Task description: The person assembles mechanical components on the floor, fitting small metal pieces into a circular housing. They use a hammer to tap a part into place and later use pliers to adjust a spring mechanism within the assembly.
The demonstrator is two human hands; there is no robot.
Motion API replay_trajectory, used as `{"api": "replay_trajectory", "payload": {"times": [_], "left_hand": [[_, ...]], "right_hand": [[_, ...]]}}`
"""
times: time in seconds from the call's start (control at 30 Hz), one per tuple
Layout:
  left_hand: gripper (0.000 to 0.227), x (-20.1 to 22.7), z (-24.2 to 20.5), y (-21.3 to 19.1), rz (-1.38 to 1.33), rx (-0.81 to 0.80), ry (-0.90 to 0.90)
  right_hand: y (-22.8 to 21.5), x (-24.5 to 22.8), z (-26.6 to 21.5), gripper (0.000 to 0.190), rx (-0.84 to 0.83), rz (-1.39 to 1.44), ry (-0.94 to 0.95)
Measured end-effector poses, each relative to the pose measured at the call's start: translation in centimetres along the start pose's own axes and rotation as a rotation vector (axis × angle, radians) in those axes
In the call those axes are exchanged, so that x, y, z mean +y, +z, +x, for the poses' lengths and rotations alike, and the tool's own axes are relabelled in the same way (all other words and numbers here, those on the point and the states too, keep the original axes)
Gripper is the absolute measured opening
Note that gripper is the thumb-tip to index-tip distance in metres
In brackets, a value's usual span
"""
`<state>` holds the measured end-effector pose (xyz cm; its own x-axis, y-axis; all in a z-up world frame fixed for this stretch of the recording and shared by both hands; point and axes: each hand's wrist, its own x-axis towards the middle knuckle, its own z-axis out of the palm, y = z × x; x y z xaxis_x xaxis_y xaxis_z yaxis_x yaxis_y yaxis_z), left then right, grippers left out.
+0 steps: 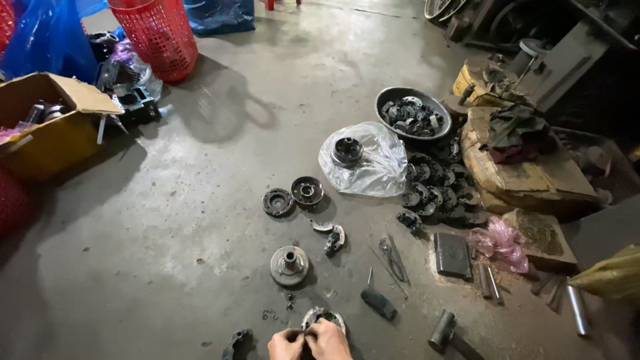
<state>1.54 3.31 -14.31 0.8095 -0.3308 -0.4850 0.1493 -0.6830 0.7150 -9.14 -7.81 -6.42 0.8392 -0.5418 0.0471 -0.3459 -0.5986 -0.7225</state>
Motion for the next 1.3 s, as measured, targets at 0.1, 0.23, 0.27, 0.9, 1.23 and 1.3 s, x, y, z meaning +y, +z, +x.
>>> {"api": "replay_trajectory", "payload": {"times": [0.1, 0.23, 0.27, 0.9, 1.23, 1.3], "left_hand": [[0.023, 0.2, -0.3, -0.2, 0.001, 0.006, -0.028], [0.026, 0.0, 0.0, 0.2, 0.010, 0.018, -0.005], [0.026, 0.5, -0.3, -0.1, 0.012, 0.011, -0.024], [0.025, 0.8, -0.7, -0.2, -0.018, -0.013, -0.048], [0.022, 5.7, -5.8, -5.4, -0.187, 0.033, 0.334], [0.020, 8.8, -6.4, -8.0, -0.131, 0.205, 0.701]], "right_hand": [[2.5, 3.3, 0.4, 0.014, -0.043, -0.188, 0.042], [2.1, 2.1, 0.9, 0.014, -0.070, -0.248, 0.117], [2.2, 2.0, 1.0, 0.015, -0.060, -0.259, 0.084], [-2.6, -3.0, 2.6, 0.016, -0.299, -0.211, 0.266], [0.5, -0.4, 0.0, 0.014, -0.199, -0.300, -0.026], [0.2, -0.7, 0.0, 0.012, -0.092, -0.406, -0.138]]}}
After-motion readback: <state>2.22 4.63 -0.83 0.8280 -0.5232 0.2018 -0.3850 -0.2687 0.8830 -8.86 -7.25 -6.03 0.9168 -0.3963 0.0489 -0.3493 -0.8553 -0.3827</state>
